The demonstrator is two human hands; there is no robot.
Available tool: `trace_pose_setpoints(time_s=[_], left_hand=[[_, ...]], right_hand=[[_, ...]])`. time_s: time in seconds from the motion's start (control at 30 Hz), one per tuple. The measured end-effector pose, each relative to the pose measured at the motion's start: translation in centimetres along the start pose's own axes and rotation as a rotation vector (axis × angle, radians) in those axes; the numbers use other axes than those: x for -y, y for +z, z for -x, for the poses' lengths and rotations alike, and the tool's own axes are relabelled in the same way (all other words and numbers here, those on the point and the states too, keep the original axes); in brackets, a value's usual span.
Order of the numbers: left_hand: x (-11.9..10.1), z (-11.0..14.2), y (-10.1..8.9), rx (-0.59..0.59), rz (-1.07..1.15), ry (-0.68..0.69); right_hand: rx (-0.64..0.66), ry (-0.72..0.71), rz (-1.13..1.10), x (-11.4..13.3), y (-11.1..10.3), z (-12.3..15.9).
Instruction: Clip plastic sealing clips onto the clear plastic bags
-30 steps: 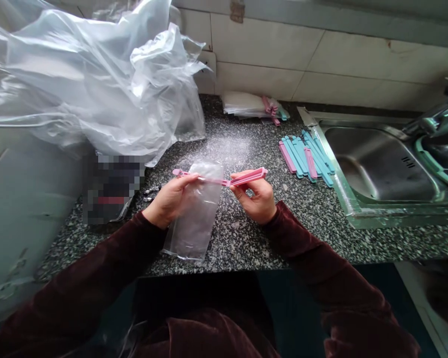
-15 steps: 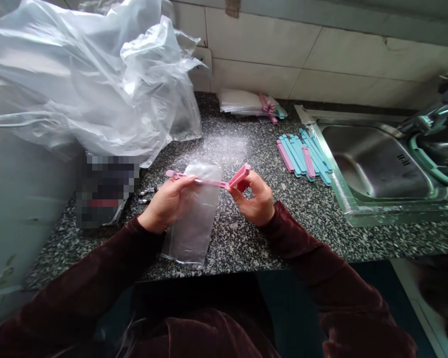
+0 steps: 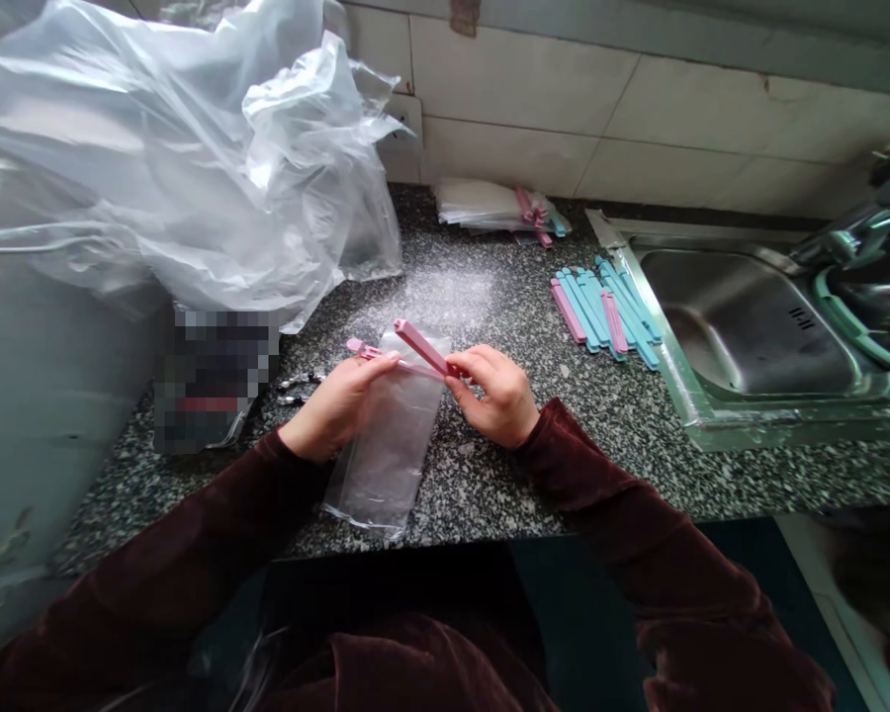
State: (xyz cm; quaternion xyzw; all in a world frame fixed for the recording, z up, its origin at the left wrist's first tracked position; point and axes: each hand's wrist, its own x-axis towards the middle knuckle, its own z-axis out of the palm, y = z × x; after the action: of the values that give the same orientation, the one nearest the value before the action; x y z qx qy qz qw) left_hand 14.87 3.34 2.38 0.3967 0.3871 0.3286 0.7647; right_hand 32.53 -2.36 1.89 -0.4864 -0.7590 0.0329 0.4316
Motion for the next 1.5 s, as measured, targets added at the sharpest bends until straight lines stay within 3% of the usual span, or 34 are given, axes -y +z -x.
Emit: trace_pose_setpoints(time_s=[0.2,0.67,0.9,1.07,1.2,1.3,1.4,1.5], left_hand=[[-0.3,-0.1,-0.5,0.175,-0.044,0.014],[-0.3,0.0,-0.9,0.289,-0.164,0.088],[-0.3,0.1,-0.7,0.219,-0.180,0.153],[-0.6,0.4,-0.3,0.069,-0.260,0.250],[-0.6,0.5,-0.1,0.021,-0.206,0.229],[-0.5,0.4,-0.2,0.016,-0.156,0.232],[-0.5,0.2,-0.4,0.016,-0.126,0.259],[-0.5,0.2,-0.5,0.043,-0.116,0.291]], right_hand=[[0.036,-0.004,0.024,-0.2,0.0,0.3],[0.062,-0.063,0.134,0.0,-0.5,0.2],[0.059,-0.113,0.281,0.0,-0.7,0.2],[0.055,-0.175,0.325,0.1,-0.5,0.2],[0.065,-0.166,0.318,0.2,-0.6,0.3],[-0.014,-0.104,0.223,0.2,-0.7,0.4],[-0.144,0.084,0.043,0.1,-1.0,0.3],[-0.059,0.325,-0.154,-0.3,-1.1,0.0]])
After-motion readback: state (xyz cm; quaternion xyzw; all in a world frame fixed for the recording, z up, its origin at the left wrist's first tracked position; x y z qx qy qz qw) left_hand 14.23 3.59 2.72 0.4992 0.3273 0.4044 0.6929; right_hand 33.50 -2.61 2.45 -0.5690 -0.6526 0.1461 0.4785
